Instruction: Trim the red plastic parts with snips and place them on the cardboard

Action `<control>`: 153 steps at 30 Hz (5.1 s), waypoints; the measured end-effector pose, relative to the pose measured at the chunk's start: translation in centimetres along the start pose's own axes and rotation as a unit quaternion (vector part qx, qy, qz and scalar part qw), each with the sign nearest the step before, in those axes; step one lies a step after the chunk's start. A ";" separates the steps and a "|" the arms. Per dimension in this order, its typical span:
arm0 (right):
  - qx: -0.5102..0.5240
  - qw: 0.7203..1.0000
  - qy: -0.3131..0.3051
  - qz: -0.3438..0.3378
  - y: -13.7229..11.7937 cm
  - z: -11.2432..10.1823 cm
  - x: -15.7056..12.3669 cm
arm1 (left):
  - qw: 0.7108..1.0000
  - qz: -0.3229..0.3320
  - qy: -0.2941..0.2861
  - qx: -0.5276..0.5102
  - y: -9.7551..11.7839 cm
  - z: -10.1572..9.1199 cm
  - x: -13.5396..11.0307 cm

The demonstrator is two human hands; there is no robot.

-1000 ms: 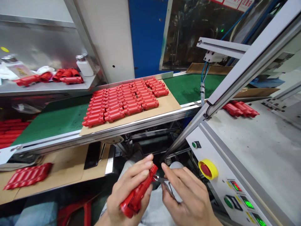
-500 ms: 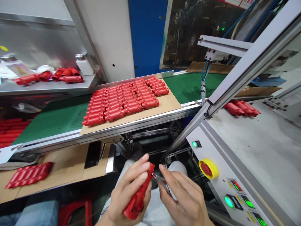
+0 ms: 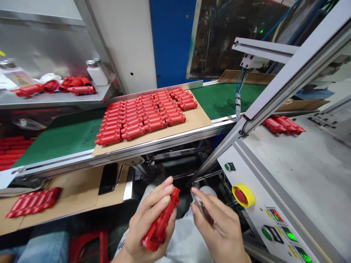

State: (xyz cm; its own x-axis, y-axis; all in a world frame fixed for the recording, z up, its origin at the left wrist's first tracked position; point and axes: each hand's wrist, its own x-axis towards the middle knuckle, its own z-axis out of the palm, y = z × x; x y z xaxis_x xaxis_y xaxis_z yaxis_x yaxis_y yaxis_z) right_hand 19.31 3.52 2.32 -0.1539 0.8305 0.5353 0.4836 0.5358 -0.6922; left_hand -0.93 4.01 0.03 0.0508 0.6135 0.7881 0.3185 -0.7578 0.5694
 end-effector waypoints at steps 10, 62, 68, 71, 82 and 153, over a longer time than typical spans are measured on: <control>-0.049 0.997 -0.019 -0.064 -0.9 0.1 0.4 | 1.000 0.009 -0.009 0.000 0.1 0.1 0.0; -0.151 0.978 -0.089 -0.114 -0.5 -2.2 1.2 | 0.999 -0.019 -0.037 0.011 0.8 -0.2 0.1; -0.118 0.985 -0.092 -0.088 -0.3 -1.6 0.7 | 0.999 -0.001 -0.039 0.034 0.6 -0.2 0.1; -0.041 0.994 -0.097 -0.034 0.3 -1.2 0.4 | 0.999 -0.023 -0.047 0.013 0.5 0.0 -0.1; 0.389 0.854 -0.036 0.344 2.8 0.3 -1.6 | 0.946 -0.304 -0.067 -0.087 -0.5 0.1 0.7; 0.226 0.943 0.096 0.224 0.1 3.3 -0.5 | 0.942 -0.219 -0.200 0.154 1.8 1.4 1.0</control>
State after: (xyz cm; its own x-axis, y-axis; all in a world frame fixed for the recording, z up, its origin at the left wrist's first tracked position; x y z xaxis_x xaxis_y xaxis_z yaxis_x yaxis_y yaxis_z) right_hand 16.62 3.65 0.34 0.1588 0.9693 0.1880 0.0403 0.1839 -0.9821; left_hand 1.02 3.61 1.53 0.1835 0.9341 0.3064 0.6479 -0.3493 0.6769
